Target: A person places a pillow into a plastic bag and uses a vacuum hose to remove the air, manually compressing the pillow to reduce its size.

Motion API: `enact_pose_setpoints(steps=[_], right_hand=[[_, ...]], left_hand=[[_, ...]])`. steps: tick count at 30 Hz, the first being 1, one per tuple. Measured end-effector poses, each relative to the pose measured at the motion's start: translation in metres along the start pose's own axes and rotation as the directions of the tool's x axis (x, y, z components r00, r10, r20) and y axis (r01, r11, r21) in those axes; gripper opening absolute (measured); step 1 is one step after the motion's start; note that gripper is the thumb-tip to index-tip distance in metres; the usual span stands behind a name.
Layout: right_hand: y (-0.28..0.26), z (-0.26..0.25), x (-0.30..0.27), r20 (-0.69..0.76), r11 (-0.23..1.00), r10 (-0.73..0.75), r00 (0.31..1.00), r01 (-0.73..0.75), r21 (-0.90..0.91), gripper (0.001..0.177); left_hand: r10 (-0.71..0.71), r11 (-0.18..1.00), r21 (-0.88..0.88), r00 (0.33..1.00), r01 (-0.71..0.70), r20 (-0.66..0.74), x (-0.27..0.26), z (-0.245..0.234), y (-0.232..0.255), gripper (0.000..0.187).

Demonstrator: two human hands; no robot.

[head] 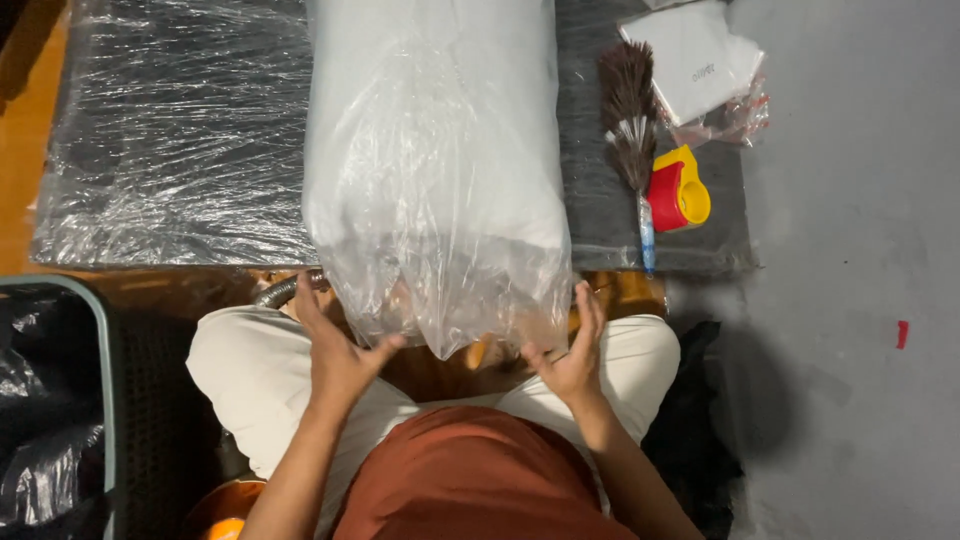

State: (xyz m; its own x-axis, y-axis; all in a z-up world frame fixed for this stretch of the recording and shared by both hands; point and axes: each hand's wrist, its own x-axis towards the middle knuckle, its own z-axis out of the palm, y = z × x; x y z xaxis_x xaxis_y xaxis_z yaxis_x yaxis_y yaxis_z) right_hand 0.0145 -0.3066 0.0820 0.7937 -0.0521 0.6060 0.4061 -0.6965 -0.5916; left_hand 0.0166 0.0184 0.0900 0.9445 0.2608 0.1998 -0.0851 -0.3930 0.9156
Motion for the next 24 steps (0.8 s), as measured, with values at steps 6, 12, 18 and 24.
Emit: enact_pose_setpoints(steps=[6,12,18,24], right_hand=[[-0.003,0.001,0.012,0.089,0.951,-0.249,0.964,0.261,-0.168,0.073],[0.018,-0.015,0.008,-0.05,0.811,0.17,0.984,-0.112,0.574,0.046],[0.15,-0.005,-0.035,0.031,0.5,0.821,0.57,-0.745,0.441,0.035],[0.091,0.008,0.048,0.223,0.353,0.908,0.356,-0.934,0.054,0.078]], left_hand=[[0.465,0.793,0.408,0.882,-0.452,0.075,-0.007,0.028,-0.001,0.134],[0.397,0.918,0.067,0.905,-0.392,-0.153,0.013,0.014,0.037,0.014],[0.419,0.908,0.059,0.889,-0.415,-0.184,0.014,-0.008,0.065,0.011],[0.437,0.896,0.018,0.877,-0.443,-0.198,0.023,-0.022,0.097,0.018]])
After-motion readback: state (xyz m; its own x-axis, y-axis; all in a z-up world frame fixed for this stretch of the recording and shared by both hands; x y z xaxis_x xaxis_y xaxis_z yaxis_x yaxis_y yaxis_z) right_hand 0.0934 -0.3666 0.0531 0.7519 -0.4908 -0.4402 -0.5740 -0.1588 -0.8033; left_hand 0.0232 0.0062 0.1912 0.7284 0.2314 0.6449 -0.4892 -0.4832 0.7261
